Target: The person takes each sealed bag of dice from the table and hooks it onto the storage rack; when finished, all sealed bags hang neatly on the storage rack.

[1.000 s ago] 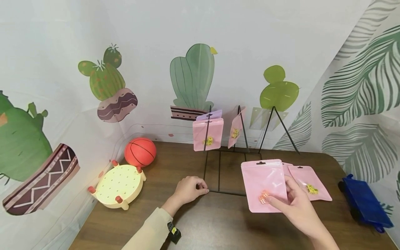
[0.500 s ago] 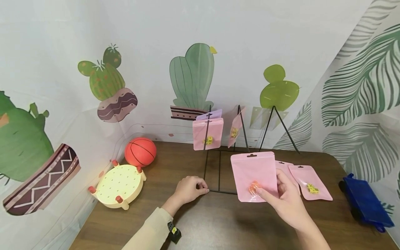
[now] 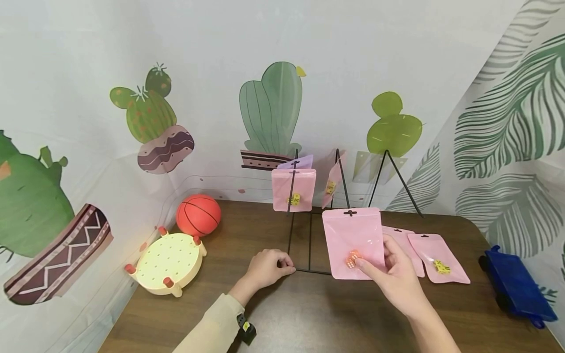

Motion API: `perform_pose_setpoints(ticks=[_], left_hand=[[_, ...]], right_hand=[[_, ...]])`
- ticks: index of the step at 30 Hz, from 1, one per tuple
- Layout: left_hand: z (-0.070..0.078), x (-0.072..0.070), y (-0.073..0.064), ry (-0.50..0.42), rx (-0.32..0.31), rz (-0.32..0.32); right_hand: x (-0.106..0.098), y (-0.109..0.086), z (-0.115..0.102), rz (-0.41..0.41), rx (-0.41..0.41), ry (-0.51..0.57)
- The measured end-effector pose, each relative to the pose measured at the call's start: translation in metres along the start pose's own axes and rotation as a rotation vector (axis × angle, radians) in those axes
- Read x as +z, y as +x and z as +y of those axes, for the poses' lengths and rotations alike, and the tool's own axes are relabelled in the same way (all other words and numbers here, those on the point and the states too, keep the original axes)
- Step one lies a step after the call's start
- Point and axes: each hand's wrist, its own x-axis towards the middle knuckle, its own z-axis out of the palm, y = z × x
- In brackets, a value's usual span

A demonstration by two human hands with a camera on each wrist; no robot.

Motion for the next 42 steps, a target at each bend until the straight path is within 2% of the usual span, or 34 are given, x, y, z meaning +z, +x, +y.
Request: perform_pose_setpoints(ticks=[4, 9, 17, 28, 37, 42], left_hand=[[-0.001, 0.000, -0.001, 0.002, -0.004, -0.001], [-0.001, 0.001, -0.001, -0.002, -0.002, 0.002], [-0.001, 0.000, -0.001, -0.004, 0.009, 0.011], [0.000, 0.000, -0.002, -0.015, -0.003, 0.002], [0.001, 0.000, -0.001, -0.008, -0.003, 0.004], [0.002, 0.000, -0.002, -0.011, -0.005, 0.005]], right_hand=[[0.002, 0.003, 0.003, 0.040, 0.002, -0.030], [0.005, 0.009, 0.007, 0.109, 0.010, -0.118], [0.006, 0.026, 0.018, 0.187, 0.008, -0.224], [0.006, 0.068, 0.037, 0.203, 0.080, -0.145], [0.007, 0.096, 0.050, 0.221, 0.066, -0.065], [0.008, 0.105, 0.056, 0.244, 0.066, -0.061]])
